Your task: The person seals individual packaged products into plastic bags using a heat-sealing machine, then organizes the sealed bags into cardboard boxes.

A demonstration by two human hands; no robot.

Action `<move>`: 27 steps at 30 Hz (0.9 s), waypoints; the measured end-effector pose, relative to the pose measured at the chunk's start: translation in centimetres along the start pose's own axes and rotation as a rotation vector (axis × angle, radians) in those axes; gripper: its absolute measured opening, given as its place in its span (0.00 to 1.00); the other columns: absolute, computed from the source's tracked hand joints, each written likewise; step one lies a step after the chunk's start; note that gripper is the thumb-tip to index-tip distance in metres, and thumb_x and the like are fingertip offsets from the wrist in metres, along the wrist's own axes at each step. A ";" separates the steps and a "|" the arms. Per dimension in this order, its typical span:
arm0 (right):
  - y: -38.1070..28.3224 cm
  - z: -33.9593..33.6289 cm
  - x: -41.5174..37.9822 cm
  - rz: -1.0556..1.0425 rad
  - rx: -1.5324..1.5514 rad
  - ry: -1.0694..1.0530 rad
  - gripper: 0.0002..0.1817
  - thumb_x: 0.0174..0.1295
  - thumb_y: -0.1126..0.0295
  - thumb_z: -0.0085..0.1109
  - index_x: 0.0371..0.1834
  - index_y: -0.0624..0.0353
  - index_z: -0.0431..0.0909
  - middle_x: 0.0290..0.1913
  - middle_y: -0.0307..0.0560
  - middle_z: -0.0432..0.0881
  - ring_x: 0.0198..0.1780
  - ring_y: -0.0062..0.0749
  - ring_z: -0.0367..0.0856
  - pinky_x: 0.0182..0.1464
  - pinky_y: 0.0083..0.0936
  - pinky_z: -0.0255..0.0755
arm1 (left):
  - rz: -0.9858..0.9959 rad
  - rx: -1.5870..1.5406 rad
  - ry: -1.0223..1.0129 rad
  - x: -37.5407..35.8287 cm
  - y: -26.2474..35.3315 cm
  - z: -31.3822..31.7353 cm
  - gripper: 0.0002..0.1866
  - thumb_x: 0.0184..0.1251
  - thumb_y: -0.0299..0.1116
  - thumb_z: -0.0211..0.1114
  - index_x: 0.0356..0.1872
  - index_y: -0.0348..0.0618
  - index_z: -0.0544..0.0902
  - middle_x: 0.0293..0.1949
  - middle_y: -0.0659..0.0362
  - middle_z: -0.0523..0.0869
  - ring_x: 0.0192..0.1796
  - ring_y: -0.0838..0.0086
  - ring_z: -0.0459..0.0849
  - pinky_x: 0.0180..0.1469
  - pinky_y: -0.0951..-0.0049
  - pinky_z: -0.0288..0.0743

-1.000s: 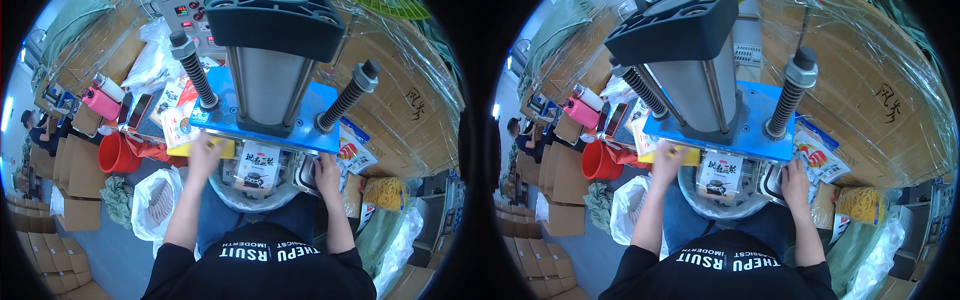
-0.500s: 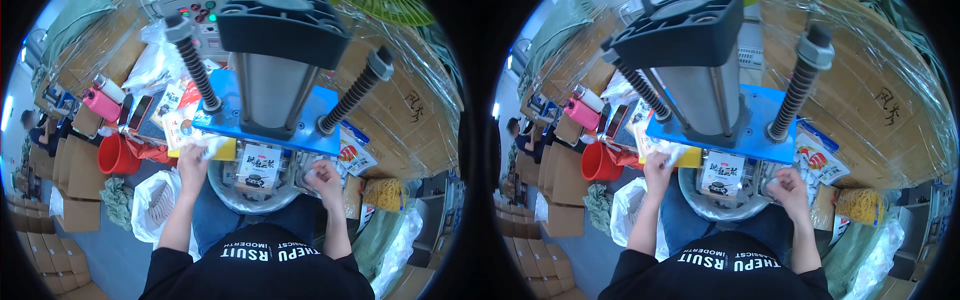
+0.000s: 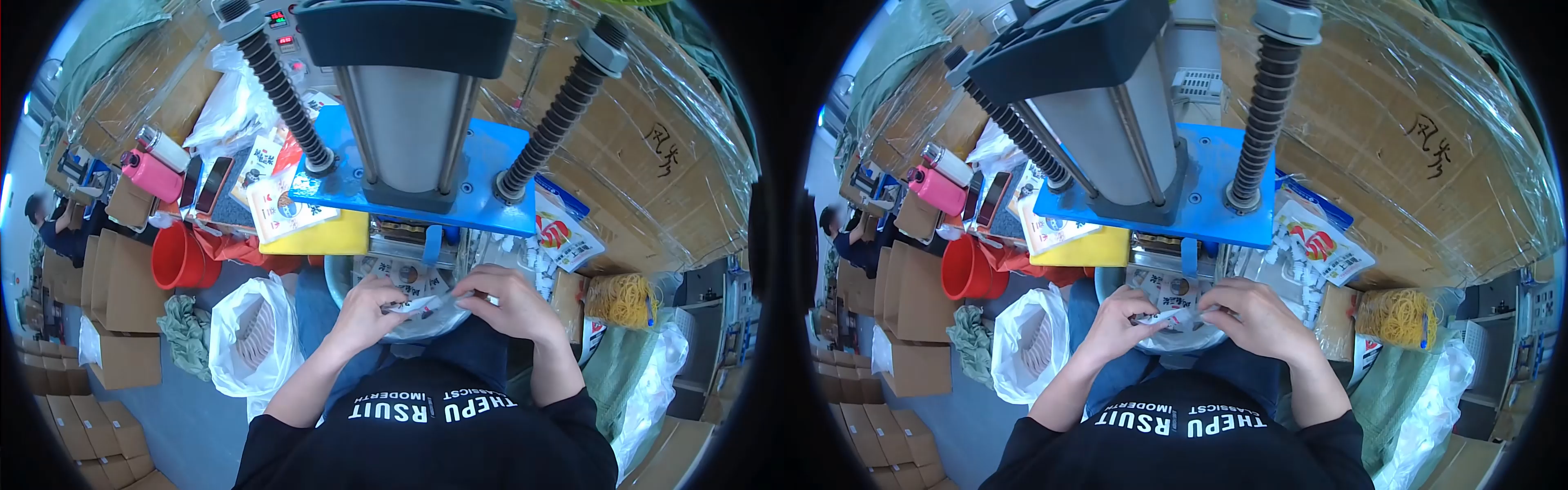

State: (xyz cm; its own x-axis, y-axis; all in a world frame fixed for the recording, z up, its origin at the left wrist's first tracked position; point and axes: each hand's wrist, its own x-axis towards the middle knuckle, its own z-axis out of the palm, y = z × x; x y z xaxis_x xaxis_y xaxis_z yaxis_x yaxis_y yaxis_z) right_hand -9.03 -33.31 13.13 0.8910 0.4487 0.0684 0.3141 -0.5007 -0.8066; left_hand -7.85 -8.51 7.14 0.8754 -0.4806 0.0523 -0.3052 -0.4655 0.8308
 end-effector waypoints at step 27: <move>6.2 1.5 -3.0 0.396 0.351 0.278 0.18 0.63 0.76 0.58 0.56 0.65 0.75 0.51 0.48 0.79 0.35 0.23 0.80 0.32 0.20 0.77 | -0.610 -1.034 0.082 5.4 -5.4 1.5 0.12 0.61 0.23 0.68 0.44 0.30 0.84 0.41 0.50 0.88 0.41 0.69 0.88 0.46 0.69 0.82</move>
State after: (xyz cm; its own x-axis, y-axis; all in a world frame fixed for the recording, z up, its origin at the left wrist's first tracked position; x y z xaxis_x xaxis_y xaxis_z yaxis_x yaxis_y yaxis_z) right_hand -10.28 -36.67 6.98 0.9855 0.0434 -0.1642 -0.1444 -0.2948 -0.9446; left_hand -2.04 -9.71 2.05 0.8037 -0.3226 -0.5001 0.5797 0.2344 0.7804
